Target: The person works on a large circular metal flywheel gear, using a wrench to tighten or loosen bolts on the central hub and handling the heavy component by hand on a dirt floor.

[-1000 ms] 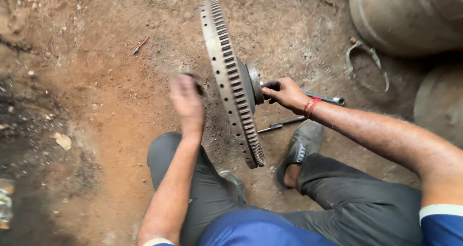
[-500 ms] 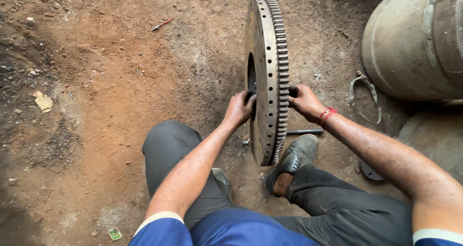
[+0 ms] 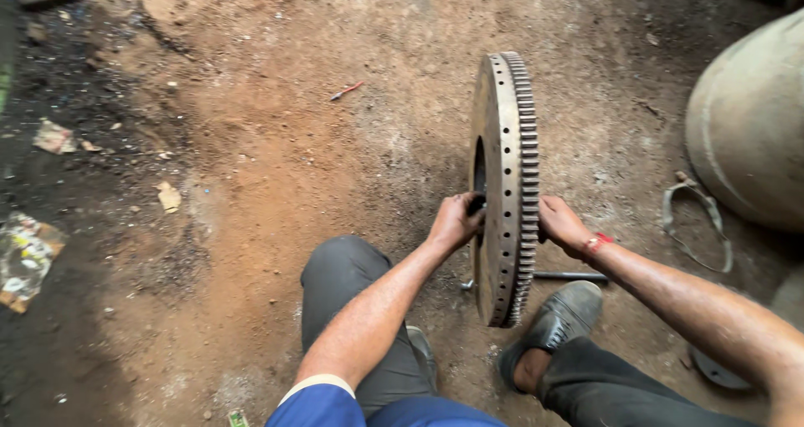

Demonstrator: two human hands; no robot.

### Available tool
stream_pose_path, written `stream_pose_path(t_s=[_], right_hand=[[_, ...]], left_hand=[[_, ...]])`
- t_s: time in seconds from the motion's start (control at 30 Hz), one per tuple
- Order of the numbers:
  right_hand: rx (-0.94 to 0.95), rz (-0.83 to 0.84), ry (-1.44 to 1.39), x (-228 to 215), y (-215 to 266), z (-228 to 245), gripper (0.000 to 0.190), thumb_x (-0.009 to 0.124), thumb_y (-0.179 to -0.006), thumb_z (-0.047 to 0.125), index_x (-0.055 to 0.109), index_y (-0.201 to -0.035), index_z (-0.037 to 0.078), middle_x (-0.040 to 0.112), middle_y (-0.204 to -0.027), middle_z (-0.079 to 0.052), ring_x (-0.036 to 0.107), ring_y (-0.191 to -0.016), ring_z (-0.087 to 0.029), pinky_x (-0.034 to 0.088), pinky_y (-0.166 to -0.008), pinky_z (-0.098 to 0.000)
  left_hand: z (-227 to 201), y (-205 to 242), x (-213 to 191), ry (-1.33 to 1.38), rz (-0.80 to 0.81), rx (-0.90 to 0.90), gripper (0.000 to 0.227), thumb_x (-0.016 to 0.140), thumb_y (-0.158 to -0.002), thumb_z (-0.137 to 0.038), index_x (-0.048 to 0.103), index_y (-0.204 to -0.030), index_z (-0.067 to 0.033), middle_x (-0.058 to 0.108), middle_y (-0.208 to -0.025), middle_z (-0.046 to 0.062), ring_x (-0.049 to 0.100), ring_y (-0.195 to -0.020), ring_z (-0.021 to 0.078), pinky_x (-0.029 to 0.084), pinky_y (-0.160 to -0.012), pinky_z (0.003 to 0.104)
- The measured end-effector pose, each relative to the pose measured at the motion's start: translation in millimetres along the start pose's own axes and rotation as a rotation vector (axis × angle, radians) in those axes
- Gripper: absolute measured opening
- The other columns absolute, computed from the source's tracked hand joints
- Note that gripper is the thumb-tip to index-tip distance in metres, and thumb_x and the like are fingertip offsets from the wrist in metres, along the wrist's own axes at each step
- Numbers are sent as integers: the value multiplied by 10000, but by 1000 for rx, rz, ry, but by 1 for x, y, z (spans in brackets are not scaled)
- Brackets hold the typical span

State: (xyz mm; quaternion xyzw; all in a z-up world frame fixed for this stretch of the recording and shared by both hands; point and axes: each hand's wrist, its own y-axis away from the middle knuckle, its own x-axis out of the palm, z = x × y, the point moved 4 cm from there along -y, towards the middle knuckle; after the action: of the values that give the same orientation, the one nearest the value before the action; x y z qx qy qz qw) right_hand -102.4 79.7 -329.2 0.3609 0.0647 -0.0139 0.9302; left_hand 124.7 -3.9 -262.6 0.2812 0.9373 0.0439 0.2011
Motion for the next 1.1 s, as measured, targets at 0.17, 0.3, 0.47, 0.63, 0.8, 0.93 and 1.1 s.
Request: stream_pose_path(t_s=[0.17,0.3,0.47,0.63,0.8,0.93,1.1], right_hand=[[-125,0,-15,-6,24,14,311,412,-1041,327,577,-1143,84,636,-857,21,587,-695,-107,530,-597,-319],[-487,26,90,-3,20,16,386,442,-1067,308,513,-1290,1,643,-1053,15,592,-894,-96,535,-712,-295],[-23,12,17,-3,0,-12,587,366,-1196,401,569,-1184,-150,571,-777,-121,547,-613,-217,491,-531,-372],[-118,47,27,-6,11,7,346,365,-989,373,580,-1233,255,587,-691,-4,559,-553,-141,502,-481,-334],[-50,86,-62,-2,10,-4,432,347,-1112,437,515,-1025,48,486,-702,-16,438,-567,-141,389,-480,-333],[-156,44,105,-7,8,-6,442,327,-1103,479,501,-963,98,468,-682,9,412,-576,-119,369,-488,-319],[7,163,-156,-3,12,-5,429,365,-1096,452,498,-938,75,379,-660,40,308,-547,-132,267,-481,-322]], left_hand=[[5,-1,6,-36,20,-30,282,710,-905,-78,719,-1182,-23,756,-1149,168,761,-1039,260,591,-939,371],[8,1,8,11,36,-51,256,690,-932,-67,718,-1186,-67,740,-1218,120,736,-1106,249,563,-1018,397],[-2,4,5,-1,-1,-26,199,688,-913,-41,740,-1105,-54,778,-1145,117,769,-1044,232,595,-1006,375],[-17,1,-2,-40,-13,9,235,711,-885,-47,726,-1119,-68,761,-1137,116,757,-1005,224,594,-965,346],[-24,9,-3,-49,-38,8,158,676,-916,-50,747,-1057,-52,786,-1053,131,780,-927,230,613,-890,356],[-34,9,-6,-33,-54,38,158,686,-911,-50,747,-1057,-49,777,-1030,148,781,-917,239,613,-860,363],[-28,7,-4,-37,-32,12,172,690,-902,-47,741,-1066,-54,785,-1043,132,777,-921,223,617,-877,355]])
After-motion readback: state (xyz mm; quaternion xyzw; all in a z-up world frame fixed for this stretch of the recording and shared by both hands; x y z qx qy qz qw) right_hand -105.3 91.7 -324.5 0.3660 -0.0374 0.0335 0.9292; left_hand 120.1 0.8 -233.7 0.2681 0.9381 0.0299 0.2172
